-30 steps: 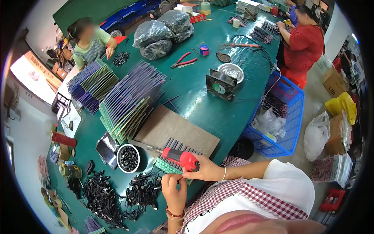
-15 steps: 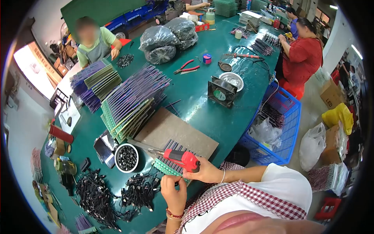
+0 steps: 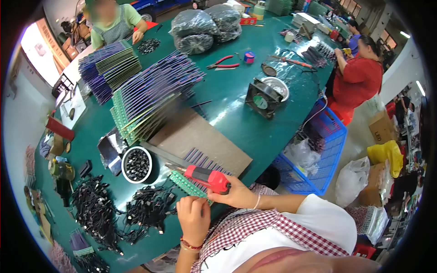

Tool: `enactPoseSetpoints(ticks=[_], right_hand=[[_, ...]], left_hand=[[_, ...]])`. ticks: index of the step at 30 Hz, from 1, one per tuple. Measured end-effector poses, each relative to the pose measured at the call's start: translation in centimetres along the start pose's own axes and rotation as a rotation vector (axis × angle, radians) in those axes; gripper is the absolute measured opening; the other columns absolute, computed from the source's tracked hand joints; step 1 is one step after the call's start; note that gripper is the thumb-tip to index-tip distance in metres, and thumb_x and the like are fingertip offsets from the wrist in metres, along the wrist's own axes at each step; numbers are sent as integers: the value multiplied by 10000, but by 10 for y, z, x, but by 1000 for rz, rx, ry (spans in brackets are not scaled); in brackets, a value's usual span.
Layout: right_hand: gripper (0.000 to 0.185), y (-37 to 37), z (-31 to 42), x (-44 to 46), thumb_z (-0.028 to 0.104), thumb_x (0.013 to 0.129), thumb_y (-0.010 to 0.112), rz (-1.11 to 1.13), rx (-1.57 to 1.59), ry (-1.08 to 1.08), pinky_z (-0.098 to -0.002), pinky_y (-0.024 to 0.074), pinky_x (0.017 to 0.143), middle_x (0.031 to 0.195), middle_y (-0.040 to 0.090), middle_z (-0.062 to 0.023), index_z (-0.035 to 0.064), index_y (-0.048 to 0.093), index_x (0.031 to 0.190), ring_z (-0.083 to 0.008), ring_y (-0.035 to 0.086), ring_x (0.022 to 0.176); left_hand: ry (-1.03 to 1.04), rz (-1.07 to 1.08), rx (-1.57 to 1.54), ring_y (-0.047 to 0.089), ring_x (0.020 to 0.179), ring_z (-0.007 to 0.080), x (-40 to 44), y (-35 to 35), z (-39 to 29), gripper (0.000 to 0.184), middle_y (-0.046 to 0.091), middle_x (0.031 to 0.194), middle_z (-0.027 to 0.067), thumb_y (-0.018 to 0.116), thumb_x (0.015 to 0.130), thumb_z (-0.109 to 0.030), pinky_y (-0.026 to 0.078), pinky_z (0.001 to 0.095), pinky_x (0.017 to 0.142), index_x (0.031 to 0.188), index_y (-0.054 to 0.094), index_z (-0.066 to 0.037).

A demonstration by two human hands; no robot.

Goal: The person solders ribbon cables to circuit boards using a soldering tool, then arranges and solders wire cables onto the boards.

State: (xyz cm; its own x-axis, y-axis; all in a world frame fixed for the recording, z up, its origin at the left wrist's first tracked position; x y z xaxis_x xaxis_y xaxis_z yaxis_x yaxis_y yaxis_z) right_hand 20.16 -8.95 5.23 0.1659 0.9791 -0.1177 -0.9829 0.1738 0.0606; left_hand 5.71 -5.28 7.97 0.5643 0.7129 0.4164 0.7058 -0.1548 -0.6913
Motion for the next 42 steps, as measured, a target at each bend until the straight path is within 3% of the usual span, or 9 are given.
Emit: enactPoseSetpoints(ticks=[16, 26, 31, 36, 41, 42], right_hand=[[284, 0, 4, 4, 105, 745, 693, -1, -26, 40, -262, 472, 694, 795, 605, -21, 43, 560, 988, -84, 556, 728], [294, 5, -8, 1, 123, 741, 705, -79, -46, 19, -273, 479, 691, 784, 617, -22, 41, 559, 983, -96, 576, 717], [294, 2, -1, 2, 125, 746, 702, -66, -36, 8, -273, 475, 687, 772, 609, -28, 37, 560, 987, -97, 563, 703], [266, 3, -7, 1, 109, 749, 697, -145, -37, -31, -262, 468, 662, 771, 604, -13, 30, 581, 975, -86, 561, 705], [248, 6, -7, -1, 115, 745, 715, -168, -20, 113, -259, 468, 662, 783, 610, -15, 22, 600, 943, -94, 575, 713], [231, 7, -6, 0, 112, 755, 711, -163, -21, 48, -255, 469, 661, 790, 612, -15, 23, 603, 939, -92, 579, 715]], left_hand=[[33, -11, 27, 501, 704, 243, 1, 0, 10, 202, 534, 774, 64, 668, 673, 20, 351, 358, 628, 810, 541, -59], [-36, -114, -4, 499, 687, 263, -3, 4, 10, 201, 525, 746, 82, 653, 657, 47, 361, 362, 610, 786, 534, -51], [56, -39, 33, 501, 696, 245, 0, 0, 7, 186, 516, 758, 69, 665, 671, 10, 357, 358, 623, 790, 541, -62], [44, -47, 25, 503, 693, 256, 1, 1, 6, 194, 523, 749, 74, 659, 652, 43, 351, 357, 618, 783, 548, -48], [51, -60, 16, 508, 696, 252, 0, 1, 5, 212, 526, 750, 72, 667, 635, 52, 352, 352, 611, 775, 547, -52], [35, -62, 8, 513, 701, 252, -1, 0, 7, 217, 527, 753, 72, 671, 629, 52, 358, 353, 613, 770, 542, -52]])
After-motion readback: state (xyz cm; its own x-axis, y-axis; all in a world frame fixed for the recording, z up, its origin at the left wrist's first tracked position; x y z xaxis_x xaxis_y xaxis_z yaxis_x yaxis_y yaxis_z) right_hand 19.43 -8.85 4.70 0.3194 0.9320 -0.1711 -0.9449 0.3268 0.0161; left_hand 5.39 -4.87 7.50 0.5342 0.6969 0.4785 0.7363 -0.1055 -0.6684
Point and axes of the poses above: each hand's wrist, its own x-axis towards the middle knuckle, its own y-axis out of the palm, z = x × y, the point moved 3 cm from there along x, towards the middle knuckle
